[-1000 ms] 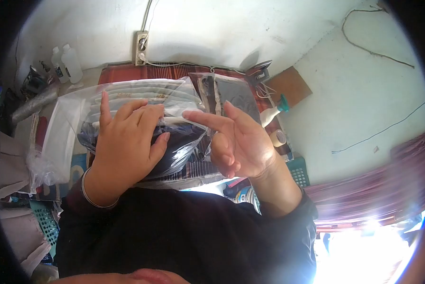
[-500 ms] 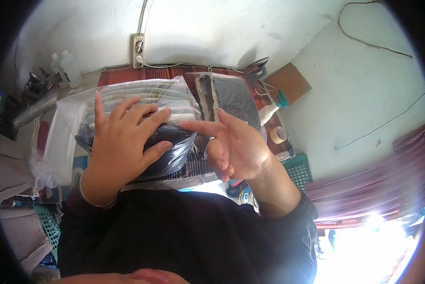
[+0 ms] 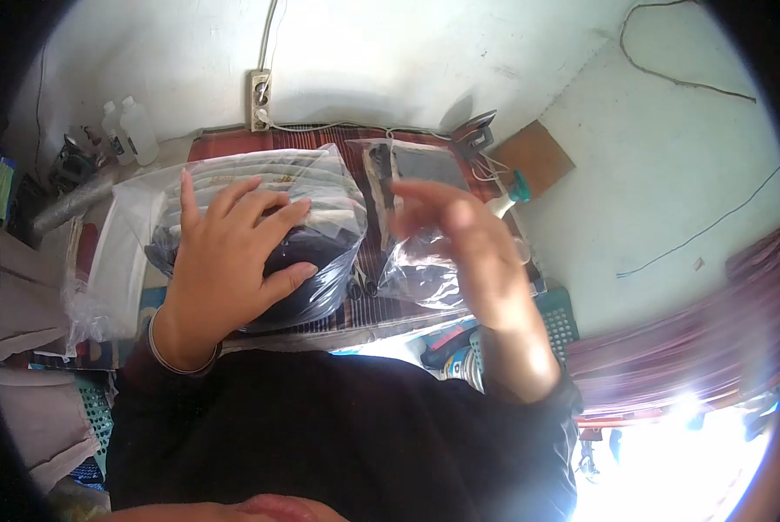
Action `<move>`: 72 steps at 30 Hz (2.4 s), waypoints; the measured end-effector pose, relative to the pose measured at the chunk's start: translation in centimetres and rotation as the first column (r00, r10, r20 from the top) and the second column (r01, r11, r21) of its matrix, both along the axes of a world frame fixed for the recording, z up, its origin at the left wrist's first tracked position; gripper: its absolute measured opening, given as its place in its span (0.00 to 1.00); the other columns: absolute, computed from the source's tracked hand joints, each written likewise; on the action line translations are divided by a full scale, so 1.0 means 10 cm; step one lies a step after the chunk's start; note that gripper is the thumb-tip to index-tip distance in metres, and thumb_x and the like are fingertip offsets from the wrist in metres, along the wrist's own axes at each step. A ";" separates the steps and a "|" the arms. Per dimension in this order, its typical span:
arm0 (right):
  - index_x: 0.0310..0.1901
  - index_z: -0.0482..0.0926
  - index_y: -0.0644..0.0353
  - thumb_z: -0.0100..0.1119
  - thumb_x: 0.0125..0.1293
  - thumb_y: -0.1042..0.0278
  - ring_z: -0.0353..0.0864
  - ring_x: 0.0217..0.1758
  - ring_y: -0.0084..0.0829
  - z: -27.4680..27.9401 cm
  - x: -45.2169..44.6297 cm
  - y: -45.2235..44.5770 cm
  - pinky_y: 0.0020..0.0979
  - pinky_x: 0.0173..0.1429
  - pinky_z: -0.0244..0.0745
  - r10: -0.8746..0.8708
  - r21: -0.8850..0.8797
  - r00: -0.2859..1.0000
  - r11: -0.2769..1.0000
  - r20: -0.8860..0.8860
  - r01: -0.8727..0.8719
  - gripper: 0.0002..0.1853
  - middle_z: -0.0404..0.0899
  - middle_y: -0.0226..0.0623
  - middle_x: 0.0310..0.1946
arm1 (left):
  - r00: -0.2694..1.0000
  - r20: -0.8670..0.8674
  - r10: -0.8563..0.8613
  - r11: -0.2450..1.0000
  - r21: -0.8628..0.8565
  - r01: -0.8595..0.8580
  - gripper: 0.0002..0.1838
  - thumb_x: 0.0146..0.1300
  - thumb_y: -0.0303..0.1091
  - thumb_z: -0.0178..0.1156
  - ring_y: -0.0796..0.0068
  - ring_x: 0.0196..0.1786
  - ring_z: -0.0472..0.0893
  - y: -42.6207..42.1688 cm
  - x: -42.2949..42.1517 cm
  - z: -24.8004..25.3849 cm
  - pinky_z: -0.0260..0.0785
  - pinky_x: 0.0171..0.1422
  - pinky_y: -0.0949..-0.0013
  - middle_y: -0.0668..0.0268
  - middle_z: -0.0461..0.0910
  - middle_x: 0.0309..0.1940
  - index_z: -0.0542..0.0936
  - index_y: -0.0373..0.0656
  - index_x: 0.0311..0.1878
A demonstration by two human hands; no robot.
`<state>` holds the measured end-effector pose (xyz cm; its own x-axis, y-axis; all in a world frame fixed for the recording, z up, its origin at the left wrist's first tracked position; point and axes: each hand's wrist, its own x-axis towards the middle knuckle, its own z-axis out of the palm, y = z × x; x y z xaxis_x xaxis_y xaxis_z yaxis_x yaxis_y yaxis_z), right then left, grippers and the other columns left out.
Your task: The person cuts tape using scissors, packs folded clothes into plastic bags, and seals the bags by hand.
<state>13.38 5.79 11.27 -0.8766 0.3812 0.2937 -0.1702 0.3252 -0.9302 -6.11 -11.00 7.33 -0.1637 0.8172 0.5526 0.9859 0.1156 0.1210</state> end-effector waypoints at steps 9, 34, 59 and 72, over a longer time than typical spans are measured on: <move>0.58 0.76 0.50 0.57 0.61 0.47 0.65 0.67 0.51 -0.31 -0.31 -0.04 0.57 0.65 0.60 -0.180 0.939 0.984 0.338 -0.003 0.064 0.26 0.69 0.46 0.61 | 0.999 0.010 0.035 0.999 0.016 -0.035 0.31 0.52 0.53 0.64 0.57 0.66 0.67 0.00 -0.03 -0.01 0.31 0.72 0.29 0.67 0.77 0.54 0.77 0.45 0.56; 0.37 0.80 0.62 0.60 0.62 0.63 0.83 0.41 0.29 -1.47 3.25 2.91 0.28 0.50 0.74 -0.992 0.417 0.096 0.055 -0.079 0.907 0.10 0.84 0.39 0.39 | 0.835 -0.427 0.347 0.931 0.050 -0.361 0.33 0.61 0.55 0.53 0.59 0.70 0.66 0.39 0.34 -0.16 0.28 0.75 0.40 0.63 0.72 0.64 0.72 0.45 0.64; 0.44 0.83 0.61 0.50 0.67 0.56 0.79 0.44 0.48 -4.14 5.53 6.52 0.45 0.49 0.73 -0.893 0.929 0.260 0.366 0.368 -0.056 0.18 0.83 0.44 0.41 | 0.789 -0.301 0.535 0.829 0.010 -0.559 0.43 0.54 0.69 0.53 0.56 0.68 0.68 0.37 0.60 -0.15 0.43 0.73 0.42 0.59 0.73 0.63 0.72 0.46 0.64; 0.36 0.80 0.68 0.62 0.59 0.75 0.76 0.34 0.20 -0.24 1.90 2.55 0.22 0.40 0.70 -0.384 0.378 0.831 0.897 0.404 0.230 0.06 0.80 0.34 0.32 | 0.927 -0.079 0.366 0.930 -0.002 -0.367 0.40 0.53 0.74 0.51 0.58 0.62 0.73 0.12 0.23 -0.03 0.39 0.73 0.35 0.63 0.78 0.55 0.78 0.48 0.55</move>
